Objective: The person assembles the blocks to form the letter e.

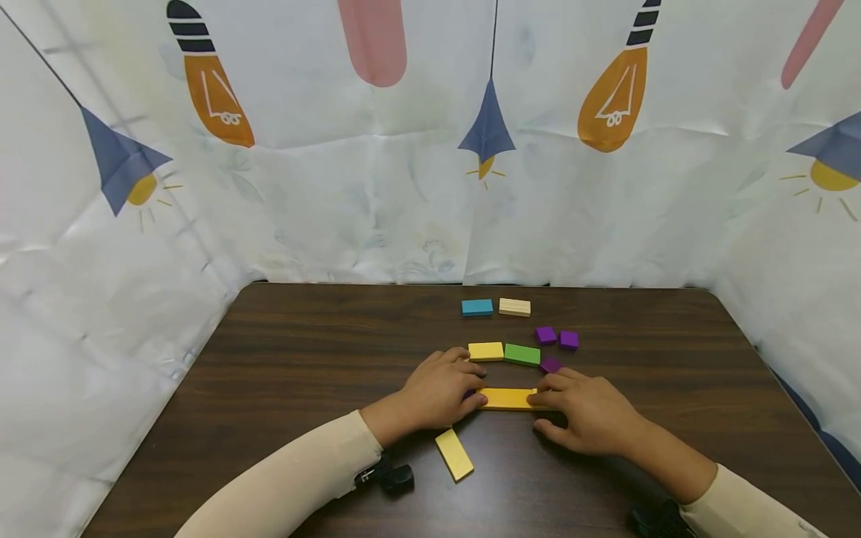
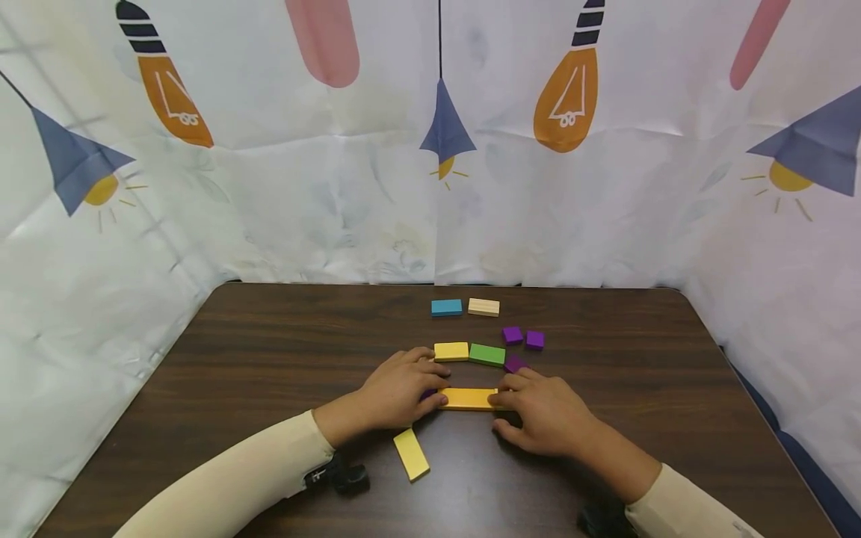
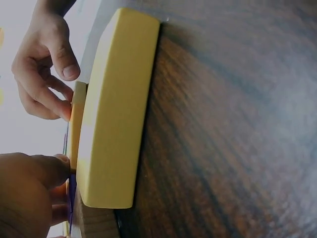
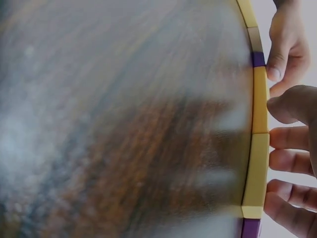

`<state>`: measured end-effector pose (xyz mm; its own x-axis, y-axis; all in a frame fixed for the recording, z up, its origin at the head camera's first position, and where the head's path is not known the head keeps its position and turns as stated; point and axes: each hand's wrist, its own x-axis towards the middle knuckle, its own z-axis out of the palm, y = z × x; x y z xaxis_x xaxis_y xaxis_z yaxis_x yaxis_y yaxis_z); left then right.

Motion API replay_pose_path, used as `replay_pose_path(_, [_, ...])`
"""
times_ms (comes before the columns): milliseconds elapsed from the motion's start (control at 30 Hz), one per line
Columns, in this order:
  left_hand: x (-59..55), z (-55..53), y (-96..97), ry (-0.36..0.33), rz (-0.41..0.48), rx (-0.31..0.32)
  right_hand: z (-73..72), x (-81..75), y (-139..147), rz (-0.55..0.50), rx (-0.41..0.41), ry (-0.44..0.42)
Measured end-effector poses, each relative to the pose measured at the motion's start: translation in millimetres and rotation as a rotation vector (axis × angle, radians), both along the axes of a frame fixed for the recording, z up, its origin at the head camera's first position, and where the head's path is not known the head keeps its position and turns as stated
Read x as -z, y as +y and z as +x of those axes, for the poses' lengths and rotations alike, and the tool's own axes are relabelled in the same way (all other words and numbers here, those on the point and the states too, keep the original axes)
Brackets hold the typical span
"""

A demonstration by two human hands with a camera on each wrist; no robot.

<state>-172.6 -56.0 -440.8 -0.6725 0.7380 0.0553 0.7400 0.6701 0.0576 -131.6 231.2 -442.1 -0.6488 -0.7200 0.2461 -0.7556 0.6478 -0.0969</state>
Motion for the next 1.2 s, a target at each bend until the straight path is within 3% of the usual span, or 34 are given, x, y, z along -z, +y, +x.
replay_pose_path(200, [-1.7,1.0,0.8,-0.013,-0.007,-0.017,-0.1,-3.0,1,-0.004,0.027,-0.062])
replay_pose_path(467, [-3.0,1.0,0.9,-0.019,-0.006,-0.020,-2.4,-4.4,2,-0.128,0.090,-0.152])
replay_pose_path(800, [-4.8,1.7,1.3,-0.026,-0.013,-0.016,-8.1,-8.8,2,-0.234,0.110,-0.115])
replay_pose_path(967, [-4.8,1.7,1.3,-0.030,-0.011,-0.019,-22.1,-19.1,3,-0.199,0.156,-0.077])
replay_pose_path(1200, [-3.6,0.7,1.7,-0.035,-0.016,-0.025,-56.5,-29.8,8,-0.130,0.235,-0.139])
